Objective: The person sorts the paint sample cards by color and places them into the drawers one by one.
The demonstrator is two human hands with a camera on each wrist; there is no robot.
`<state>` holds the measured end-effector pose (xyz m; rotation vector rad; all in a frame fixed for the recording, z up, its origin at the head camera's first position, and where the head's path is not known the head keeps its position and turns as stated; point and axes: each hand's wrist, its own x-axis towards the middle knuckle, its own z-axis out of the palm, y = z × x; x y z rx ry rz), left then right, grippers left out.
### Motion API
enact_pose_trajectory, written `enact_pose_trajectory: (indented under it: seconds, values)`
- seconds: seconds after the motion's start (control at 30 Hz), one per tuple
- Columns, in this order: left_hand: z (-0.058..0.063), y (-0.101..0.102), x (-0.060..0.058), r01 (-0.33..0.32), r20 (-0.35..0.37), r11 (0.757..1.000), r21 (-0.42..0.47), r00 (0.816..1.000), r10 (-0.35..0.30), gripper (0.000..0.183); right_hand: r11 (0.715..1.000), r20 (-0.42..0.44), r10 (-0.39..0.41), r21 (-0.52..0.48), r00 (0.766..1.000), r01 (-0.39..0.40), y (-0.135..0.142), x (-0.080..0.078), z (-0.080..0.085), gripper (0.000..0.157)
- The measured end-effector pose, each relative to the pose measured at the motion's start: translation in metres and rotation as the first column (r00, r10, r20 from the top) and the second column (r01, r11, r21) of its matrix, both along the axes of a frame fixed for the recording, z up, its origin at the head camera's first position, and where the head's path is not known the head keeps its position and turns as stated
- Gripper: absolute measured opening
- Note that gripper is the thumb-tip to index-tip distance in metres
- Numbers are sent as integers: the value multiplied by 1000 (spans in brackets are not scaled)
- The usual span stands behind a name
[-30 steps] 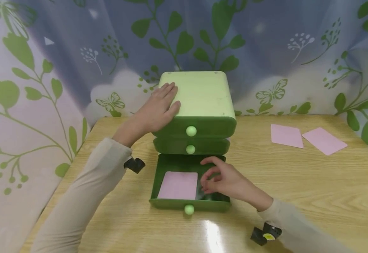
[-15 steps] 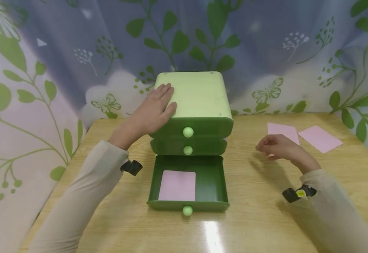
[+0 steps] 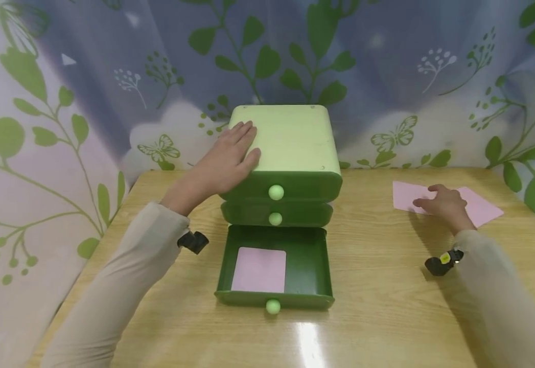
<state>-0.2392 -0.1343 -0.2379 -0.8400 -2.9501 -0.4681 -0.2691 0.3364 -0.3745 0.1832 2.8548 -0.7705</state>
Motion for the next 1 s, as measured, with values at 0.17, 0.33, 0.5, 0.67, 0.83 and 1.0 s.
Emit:
enact_pose_trajectory:
  seconds: [0.17,0.33,0.5,0.67,0.83,1.0]
  values:
    - [-1,1,-1,0,8,1000,-5,1000,0,62,986,30,132,103,991,-134,-2,-6,-10,72]
    - [-1,2,0,3,13,1000,-9,1000,-3,62,977,61,169,119,984,-175,-2,-10,-11,81]
    - [0,3,0,4,13,1000,-15,1000,-4,62,983,53,140,114,989,-146,6,-14,-9,89]
    - [1,4,0,8,5,1000,-9,1000,-8,62,995,76,47,82,996,-53,13,-15,-9,96]
    - [2,3,0,4,3,1000,-3,1000,-4,62,997,172,45,50,984,-54,22,-11,-9,101]
    - [4,1,0,-4,-5,1000,-7,1000,4,62,964,219,219,103,951,-245,18,-11,-4,96]
